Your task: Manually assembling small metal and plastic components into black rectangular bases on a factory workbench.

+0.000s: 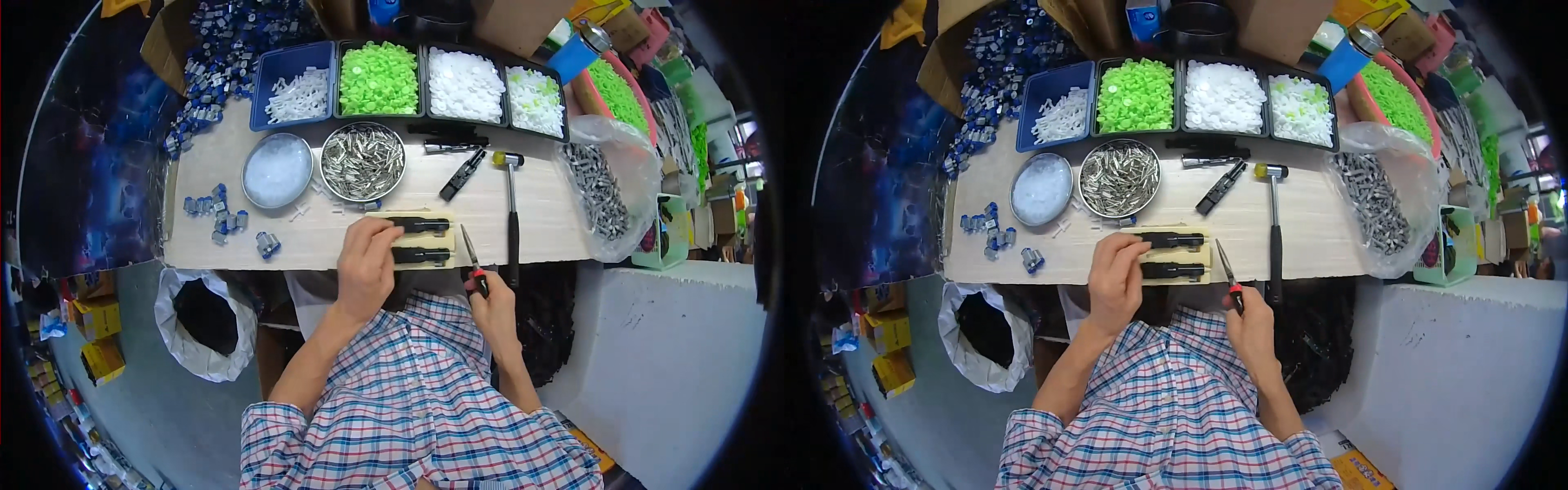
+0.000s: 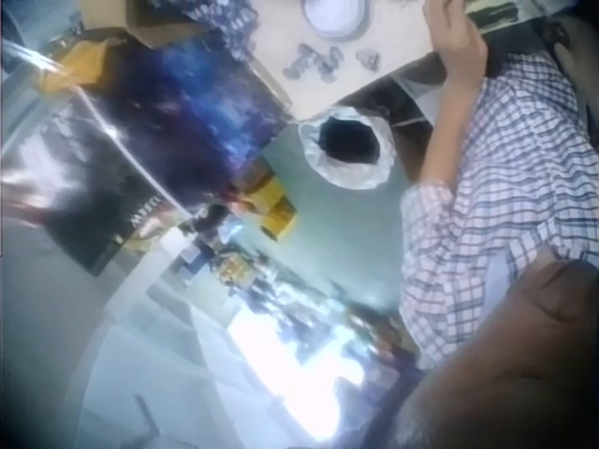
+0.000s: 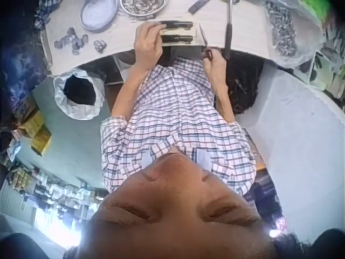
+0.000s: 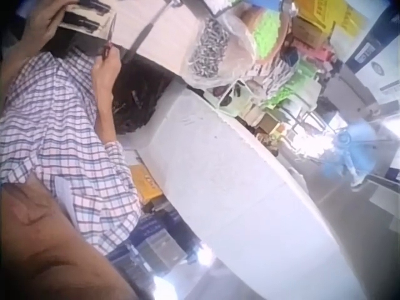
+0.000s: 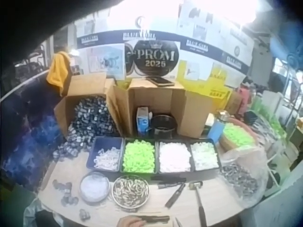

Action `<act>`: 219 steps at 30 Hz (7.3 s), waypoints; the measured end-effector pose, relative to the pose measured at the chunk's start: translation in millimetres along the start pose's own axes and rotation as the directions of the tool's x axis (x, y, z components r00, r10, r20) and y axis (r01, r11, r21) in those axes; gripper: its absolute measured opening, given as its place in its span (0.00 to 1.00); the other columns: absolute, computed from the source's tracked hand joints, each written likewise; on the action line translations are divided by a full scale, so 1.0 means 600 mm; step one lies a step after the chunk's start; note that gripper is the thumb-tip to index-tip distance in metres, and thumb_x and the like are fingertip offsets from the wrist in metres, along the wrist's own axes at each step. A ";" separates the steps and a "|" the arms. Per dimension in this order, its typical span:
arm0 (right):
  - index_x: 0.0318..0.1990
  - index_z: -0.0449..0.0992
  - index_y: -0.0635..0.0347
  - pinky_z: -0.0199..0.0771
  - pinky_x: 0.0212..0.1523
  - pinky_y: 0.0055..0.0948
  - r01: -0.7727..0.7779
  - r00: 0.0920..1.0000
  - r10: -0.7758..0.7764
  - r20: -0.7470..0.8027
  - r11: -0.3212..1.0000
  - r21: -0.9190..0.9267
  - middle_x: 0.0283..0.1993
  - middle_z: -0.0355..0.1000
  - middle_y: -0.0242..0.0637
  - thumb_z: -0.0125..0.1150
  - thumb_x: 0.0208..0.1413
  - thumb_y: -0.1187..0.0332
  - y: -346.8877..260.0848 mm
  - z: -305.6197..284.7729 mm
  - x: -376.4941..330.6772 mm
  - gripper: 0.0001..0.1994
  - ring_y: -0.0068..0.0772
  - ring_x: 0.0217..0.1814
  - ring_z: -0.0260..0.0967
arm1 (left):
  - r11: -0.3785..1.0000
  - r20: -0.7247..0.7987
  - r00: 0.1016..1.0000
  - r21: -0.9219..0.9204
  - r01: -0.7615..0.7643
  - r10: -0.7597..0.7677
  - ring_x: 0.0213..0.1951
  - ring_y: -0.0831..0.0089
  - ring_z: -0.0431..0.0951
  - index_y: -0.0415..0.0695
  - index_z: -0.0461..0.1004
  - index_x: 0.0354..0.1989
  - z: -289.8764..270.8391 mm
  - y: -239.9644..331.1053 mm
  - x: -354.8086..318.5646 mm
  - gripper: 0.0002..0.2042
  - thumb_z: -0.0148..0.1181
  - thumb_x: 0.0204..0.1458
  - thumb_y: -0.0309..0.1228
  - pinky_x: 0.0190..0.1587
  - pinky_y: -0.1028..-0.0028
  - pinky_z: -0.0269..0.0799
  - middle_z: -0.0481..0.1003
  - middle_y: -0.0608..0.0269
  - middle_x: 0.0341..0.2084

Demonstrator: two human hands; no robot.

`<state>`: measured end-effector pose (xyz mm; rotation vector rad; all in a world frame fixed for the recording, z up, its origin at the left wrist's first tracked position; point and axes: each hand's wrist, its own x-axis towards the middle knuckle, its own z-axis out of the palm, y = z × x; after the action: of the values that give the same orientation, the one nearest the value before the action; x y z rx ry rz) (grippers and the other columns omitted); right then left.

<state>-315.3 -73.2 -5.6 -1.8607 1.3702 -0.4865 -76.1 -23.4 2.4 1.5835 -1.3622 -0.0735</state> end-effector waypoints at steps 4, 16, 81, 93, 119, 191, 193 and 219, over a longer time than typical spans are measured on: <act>0.43 0.77 0.70 0.73 0.37 0.32 0.052 0.998 -0.051 0.028 0.998 -0.036 0.37 0.75 0.49 0.55 0.54 0.80 0.000 0.012 0.006 0.10 0.39 0.34 0.74 | 0.996 0.090 0.994 -0.059 -0.063 0.069 0.45 0.52 0.76 0.35 0.77 0.44 0.026 -0.001 0.028 0.14 0.62 0.46 0.13 0.47 0.61 0.75 0.75 0.52 0.40; 0.45 0.72 0.73 0.75 0.48 0.45 0.343 0.939 -0.336 0.070 0.922 -0.182 0.48 0.70 0.56 0.61 0.43 0.87 -0.062 -0.014 0.002 0.17 0.61 0.49 0.71 | 0.916 0.376 0.876 0.141 -0.376 0.302 0.31 0.61 0.77 0.36 0.75 0.43 0.036 -0.015 0.063 0.17 0.70 0.45 0.27 0.34 0.65 0.74 0.74 0.58 0.30; 0.55 0.74 0.61 0.60 0.71 0.46 0.671 0.699 -0.701 0.141 0.576 -0.467 0.64 0.69 0.46 0.56 0.46 0.86 -0.018 -0.016 0.326 0.25 0.54 0.73 0.59 | 0.259 0.035 0.689 0.940 0.224 -0.724 0.50 0.45 0.78 0.38 0.69 0.58 -0.224 -0.208 -0.596 0.22 0.63 0.55 0.27 0.53 0.56 0.73 0.78 0.45 0.42; 0.47 0.76 0.62 0.70 0.55 0.44 0.676 0.736 -0.619 0.273 0.657 -0.333 0.47 0.71 0.46 0.63 0.49 0.81 -0.040 -0.008 0.289 0.15 0.53 0.53 0.69 | 0.994 0.011 0.994 0.023 -0.106 0.106 0.52 0.49 0.78 0.35 0.77 0.45 0.026 0.004 0.016 0.12 0.62 0.51 0.16 0.55 0.58 0.74 0.78 0.48 0.46; 0.43 0.77 0.65 0.76 0.46 0.35 0.703 0.697 -0.702 0.145 0.709 0.058 0.43 0.72 0.43 0.62 0.52 0.86 -0.090 0.033 0.188 0.12 0.45 0.47 0.73 | 0.900 0.291 0.937 0.326 -0.289 0.195 0.65 0.50 0.69 0.38 0.75 0.56 -0.019 -0.056 -0.112 0.21 0.58 0.51 0.27 0.66 0.53 0.65 0.68 0.49 0.66; 0.57 0.69 0.64 0.73 0.48 0.20 0.071 0.957 -0.221 0.189 0.806 0.587 0.46 0.71 0.31 0.60 0.64 0.77 -0.114 0.104 0.083 0.16 0.18 0.45 0.70 | 0.881 0.142 0.932 -0.304 0.361 -0.333 0.40 0.66 0.82 0.35 0.78 0.45 -0.063 0.001 -0.023 0.10 0.63 0.54 0.17 0.41 0.73 0.79 0.79 0.55 0.40; 0.53 0.70 0.64 0.75 0.41 0.23 0.179 0.964 -0.248 0.099 0.875 0.450 0.42 0.71 0.34 0.62 0.60 0.79 -0.129 0.098 0.104 0.15 0.21 0.42 0.71 | 0.894 0.117 0.939 -0.287 0.343 -0.322 0.41 0.63 0.82 0.35 0.79 0.43 -0.057 -0.002 -0.029 0.10 0.64 0.53 0.17 0.42 0.72 0.79 0.79 0.54 0.39; 0.37 0.79 0.61 0.76 0.52 0.39 0.756 0.653 -0.754 0.069 0.655 0.007 0.47 0.80 0.39 0.68 0.49 0.78 -0.120 0.141 0.165 0.08 0.43 0.52 0.76 | 0.874 0.343 0.924 0.381 -0.301 0.169 0.68 0.50 0.67 0.38 0.73 0.62 -0.031 -0.086 -0.139 0.27 0.63 0.50 0.25 0.69 0.47 0.57 0.69 0.50 0.66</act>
<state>-176.5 -125.6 -17.9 -2.4065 0.4701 -0.8097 -58.3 45.1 -68.0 1.7993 -1.9069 0.1539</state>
